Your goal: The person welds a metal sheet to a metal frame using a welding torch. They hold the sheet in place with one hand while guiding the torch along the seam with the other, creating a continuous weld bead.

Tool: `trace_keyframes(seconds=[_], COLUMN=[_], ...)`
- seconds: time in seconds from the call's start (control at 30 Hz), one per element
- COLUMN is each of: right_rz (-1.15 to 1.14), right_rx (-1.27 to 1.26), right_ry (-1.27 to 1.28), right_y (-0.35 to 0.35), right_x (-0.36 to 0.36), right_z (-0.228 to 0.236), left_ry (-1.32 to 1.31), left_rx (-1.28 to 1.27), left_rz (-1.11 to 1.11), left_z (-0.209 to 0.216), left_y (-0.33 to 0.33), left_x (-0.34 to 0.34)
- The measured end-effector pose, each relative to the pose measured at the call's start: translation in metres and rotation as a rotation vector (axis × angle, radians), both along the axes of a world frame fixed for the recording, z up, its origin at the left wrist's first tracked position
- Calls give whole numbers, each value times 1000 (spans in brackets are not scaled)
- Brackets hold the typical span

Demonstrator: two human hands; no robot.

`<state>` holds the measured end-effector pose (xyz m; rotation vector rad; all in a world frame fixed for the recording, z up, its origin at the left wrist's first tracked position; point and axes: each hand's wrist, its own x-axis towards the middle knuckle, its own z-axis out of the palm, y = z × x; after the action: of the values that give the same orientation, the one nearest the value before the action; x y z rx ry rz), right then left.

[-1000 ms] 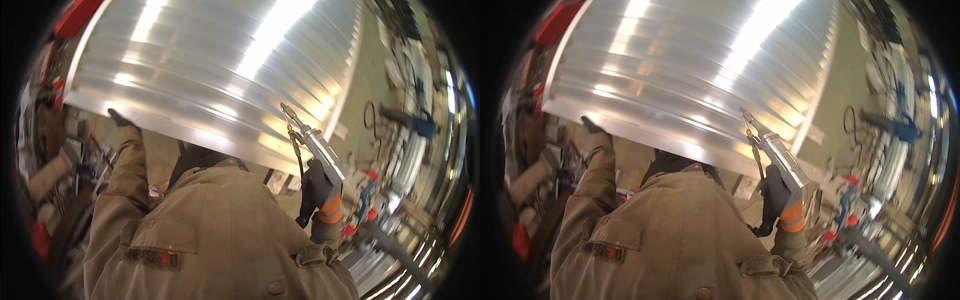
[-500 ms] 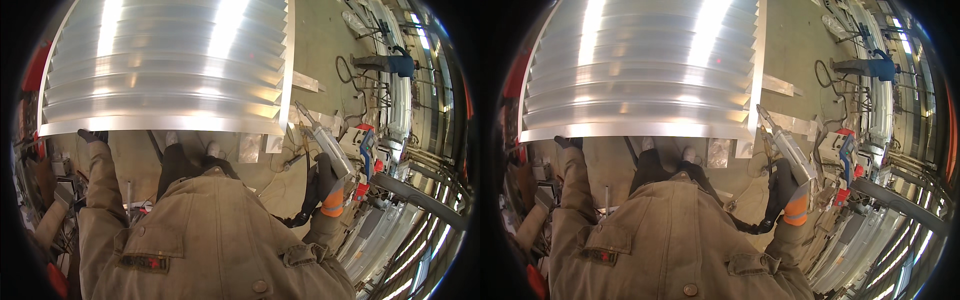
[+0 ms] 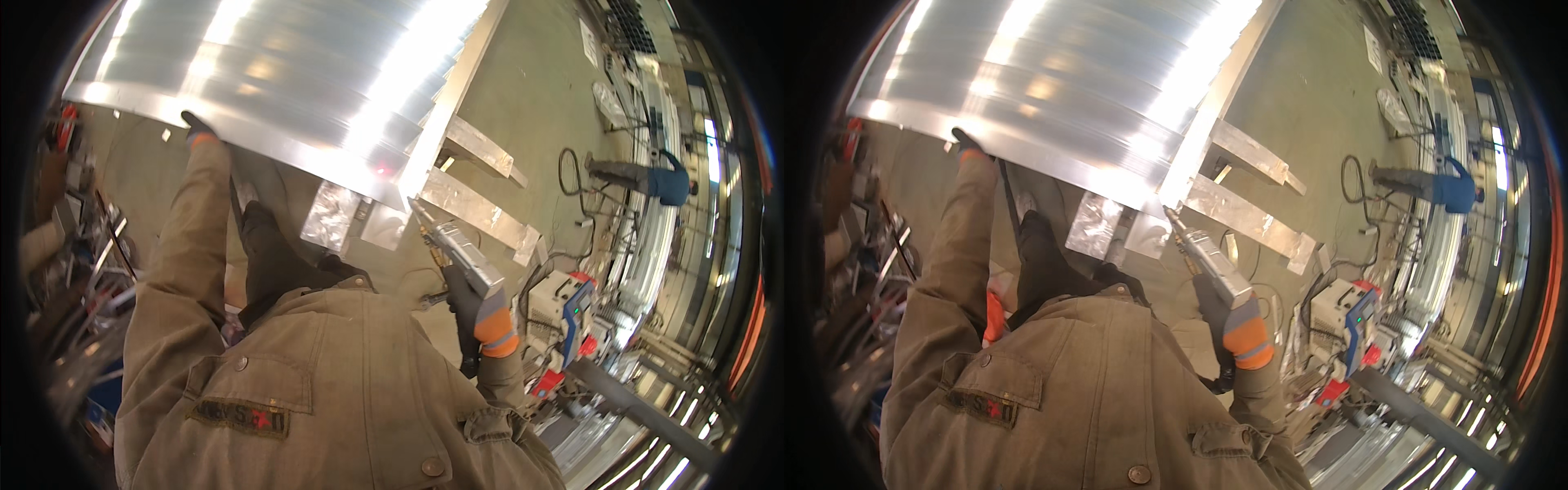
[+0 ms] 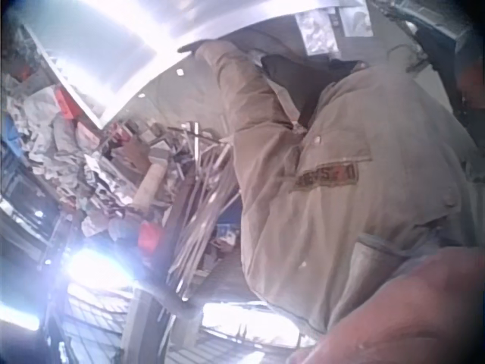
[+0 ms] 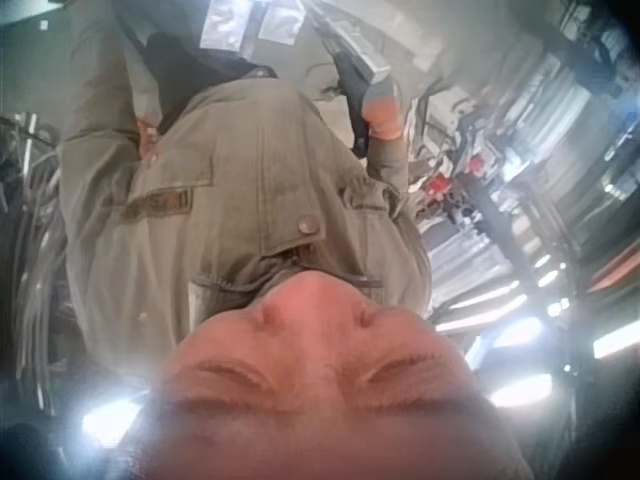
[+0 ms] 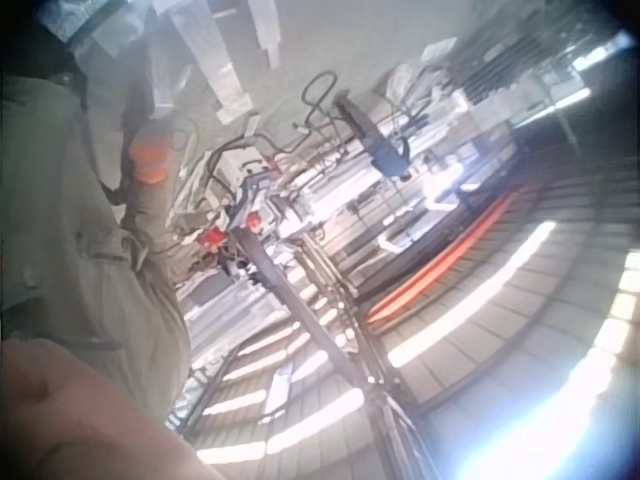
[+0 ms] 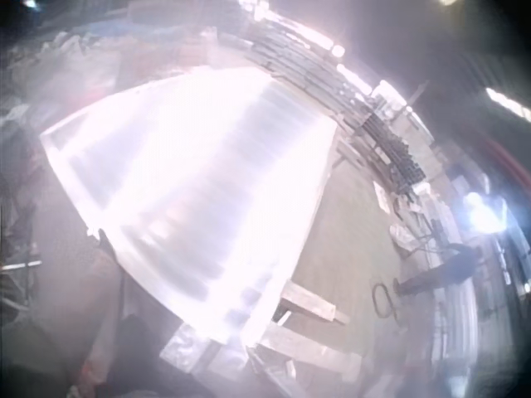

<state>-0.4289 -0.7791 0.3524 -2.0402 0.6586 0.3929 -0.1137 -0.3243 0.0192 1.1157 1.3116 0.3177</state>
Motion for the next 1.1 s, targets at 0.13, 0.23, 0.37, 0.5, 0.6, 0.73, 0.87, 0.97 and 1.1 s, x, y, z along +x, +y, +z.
trace_keyframes(seconds=[0.13,0.23,0.37,0.5,0.6,0.73,0.87,0.97,1.1], right_rz=[145,141,116,153,221,270,268,316,288], right_rx=[-22,8,20,-5,-11,-23,-12,-29,-11], right_ry=[14,43,33,146,108,50,60,47,54], right_y=[-33,-46,-52,-58,-60,-64,-64,-66,-67], right_x=[0,0,2,8,14,18,23,28,30], right_z=[-17,-27,-39,-46,-57,-63,-66,-67,-69], left_ry=[242,341,409,404,422,515,657,715,669], left_rx=[187,276,354,425,464,476,430,470,444], left_rz=[113,131,100,135,53,52,189,229,146], left_z=[0,-6,-19,-36,-40,-27,-11,-7,-7], left_y=[-47,-56,-52,-49,-45,-45,-56,-58,-56], left_x=[3,5,7,8,7,11,32,32,27])
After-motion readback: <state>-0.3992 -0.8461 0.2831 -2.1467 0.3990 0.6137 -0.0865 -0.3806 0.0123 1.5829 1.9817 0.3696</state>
